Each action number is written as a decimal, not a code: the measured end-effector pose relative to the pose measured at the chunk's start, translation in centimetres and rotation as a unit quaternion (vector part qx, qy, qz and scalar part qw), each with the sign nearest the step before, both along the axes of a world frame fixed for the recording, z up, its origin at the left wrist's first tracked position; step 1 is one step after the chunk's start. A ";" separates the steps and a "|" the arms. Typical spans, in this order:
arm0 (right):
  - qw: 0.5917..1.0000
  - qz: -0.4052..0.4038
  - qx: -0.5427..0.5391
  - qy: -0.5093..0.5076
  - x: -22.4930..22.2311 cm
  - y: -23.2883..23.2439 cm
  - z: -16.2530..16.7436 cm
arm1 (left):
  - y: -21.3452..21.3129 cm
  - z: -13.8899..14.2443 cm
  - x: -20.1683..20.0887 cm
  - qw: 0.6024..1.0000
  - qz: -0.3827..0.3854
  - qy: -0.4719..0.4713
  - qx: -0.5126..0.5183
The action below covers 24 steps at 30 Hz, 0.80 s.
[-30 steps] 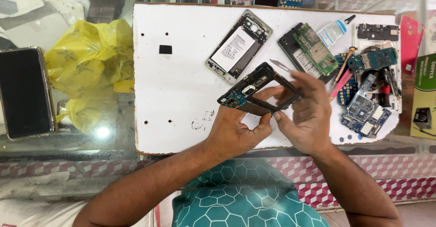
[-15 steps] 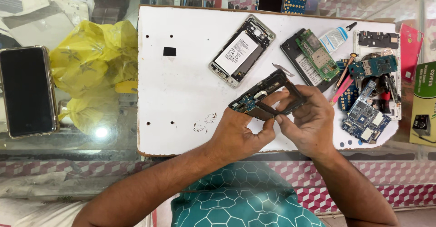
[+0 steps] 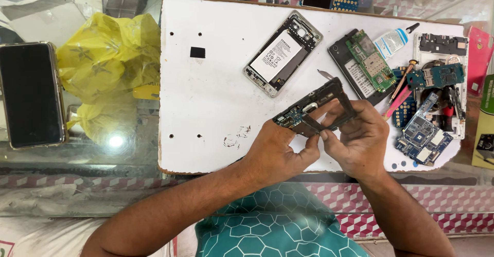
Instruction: The person reassembles a disassembled smartphone at a repair bench. They align the midframe with the display and camera module, press the frame into place, insert the battery, and snap the back cover onto the phone body by hand.
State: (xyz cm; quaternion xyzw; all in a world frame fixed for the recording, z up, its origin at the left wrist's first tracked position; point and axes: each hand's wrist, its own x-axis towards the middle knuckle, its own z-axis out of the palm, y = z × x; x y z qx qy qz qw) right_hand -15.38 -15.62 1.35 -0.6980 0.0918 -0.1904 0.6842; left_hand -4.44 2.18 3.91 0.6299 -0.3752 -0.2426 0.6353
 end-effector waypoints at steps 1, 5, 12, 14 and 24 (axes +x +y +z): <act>1.000 0.002 -0.009 -0.008 0.0 0.0 -0.1 | 0.0 0.0 0.0 1.000 -0.007 0.011 0.008; 1.000 -0.005 -0.010 -0.024 0.1 0.2 -0.3 | 0.0 0.0 0.1 1.000 -0.002 -0.009 0.024; 0.998 -0.012 -0.039 -0.045 0.1 0.3 -0.7 | 0.2 0.2 0.0 1.000 0.017 -0.018 -0.014; 0.998 -0.019 -0.044 -0.047 0.1 0.3 -0.8 | 0.1 0.3 0.1 1.000 0.013 -0.013 0.002; 1.000 -0.023 -0.017 -0.011 0.4 0.6 -0.5 | 0.2 0.5 0.0 0.999 0.025 -0.019 -0.037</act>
